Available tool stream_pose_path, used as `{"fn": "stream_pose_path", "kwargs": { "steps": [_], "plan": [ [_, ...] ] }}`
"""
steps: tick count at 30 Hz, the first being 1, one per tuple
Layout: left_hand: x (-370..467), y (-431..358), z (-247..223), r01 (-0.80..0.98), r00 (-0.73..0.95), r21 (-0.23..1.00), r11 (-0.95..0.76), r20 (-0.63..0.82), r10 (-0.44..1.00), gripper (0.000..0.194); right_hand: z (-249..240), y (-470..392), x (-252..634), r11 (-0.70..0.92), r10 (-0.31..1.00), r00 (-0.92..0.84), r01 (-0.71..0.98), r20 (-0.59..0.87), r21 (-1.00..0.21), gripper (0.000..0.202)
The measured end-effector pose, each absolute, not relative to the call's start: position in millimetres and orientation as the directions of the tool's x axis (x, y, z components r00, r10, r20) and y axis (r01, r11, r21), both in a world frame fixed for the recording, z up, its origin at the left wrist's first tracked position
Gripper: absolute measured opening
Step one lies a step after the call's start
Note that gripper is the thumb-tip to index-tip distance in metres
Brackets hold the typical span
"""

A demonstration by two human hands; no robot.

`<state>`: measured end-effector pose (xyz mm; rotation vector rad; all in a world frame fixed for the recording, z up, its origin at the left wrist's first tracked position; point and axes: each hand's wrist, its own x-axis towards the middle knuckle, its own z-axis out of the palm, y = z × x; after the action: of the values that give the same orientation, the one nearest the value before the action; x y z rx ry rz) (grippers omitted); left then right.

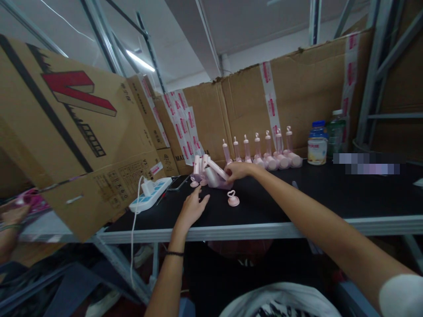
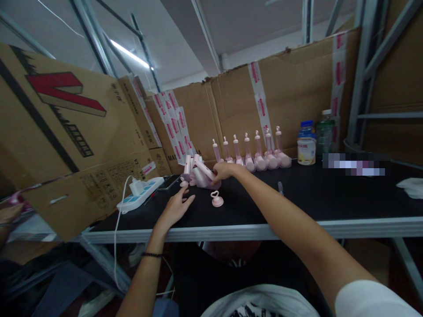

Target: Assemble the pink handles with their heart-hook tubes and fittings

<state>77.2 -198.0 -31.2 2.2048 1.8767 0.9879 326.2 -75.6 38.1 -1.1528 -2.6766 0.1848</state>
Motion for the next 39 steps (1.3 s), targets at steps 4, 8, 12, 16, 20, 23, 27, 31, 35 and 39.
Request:
{"fn": "stream_pose_path", "kwargs": {
  "steps": [4,8,12,16,20,23,27,31,35,39],
  "plan": [
    [77.2,-198.9,-30.7,0.861,0.040,0.447,-0.243,0.417,0.908,0.062,33.6,-79.0,319.4,0.630,0.776,-0.605,0.760,0.181,-0.160,0.055],
    [76.6,-199.2,-31.8,0.866,0.051,0.433,-0.251,0.423,0.905,0.062,28.9,-81.7,311.8,0.595,0.799,-0.560,0.788,0.218,-0.156,0.057],
    [77.2,-199.8,-31.1,0.868,0.058,0.424,-0.257,0.427,0.902,0.061,27.0,-81.9,307.1,0.599,0.796,-0.563,0.784,0.220,-0.163,0.049],
    [77.8,-200.6,-29.6,0.867,0.062,0.427,-0.259,0.423,0.904,0.062,24.3,-80.7,305.1,0.599,0.798,-0.563,0.780,0.216,-0.181,0.044],
    [77.1,-200.4,-30.3,0.863,0.065,0.432,-0.262,0.420,0.905,0.064,18.8,-82.4,301.6,0.584,0.808,-0.538,0.785,0.242,-0.206,0.048],
    [76.6,-199.6,-31.2,0.863,0.066,0.432,-0.264,0.420,0.905,0.064,13.0,-84.2,296.4,0.546,0.830,-0.487,0.807,0.272,-0.222,0.051],
    [76.8,-198.6,-31.6,0.863,0.070,0.426,-0.272,0.432,0.899,0.061,4.3,-84.1,288.3,0.506,0.848,-0.427,0.828,0.313,-0.242,0.053],
    [76.8,-198.2,-32.4,0.860,0.063,0.430,-0.276,0.446,0.893,0.059,-3.1,-80.2,282.8,0.495,0.848,-0.398,0.831,0.349,-0.255,0.053],
    [76.5,-197.8,-33.2,0.856,0.052,0.439,-0.272,0.450,0.891,0.058,-7.8,-74.1,282.9,0.495,0.842,-0.385,0.830,0.377,-0.258,0.046],
    [76.5,-198.0,-33.0,0.853,0.044,0.449,-0.268,0.450,0.892,0.058,-10.1,-69.4,285.5,0.509,0.830,-0.391,0.823,0.397,-0.254,0.042]
  ]
}}
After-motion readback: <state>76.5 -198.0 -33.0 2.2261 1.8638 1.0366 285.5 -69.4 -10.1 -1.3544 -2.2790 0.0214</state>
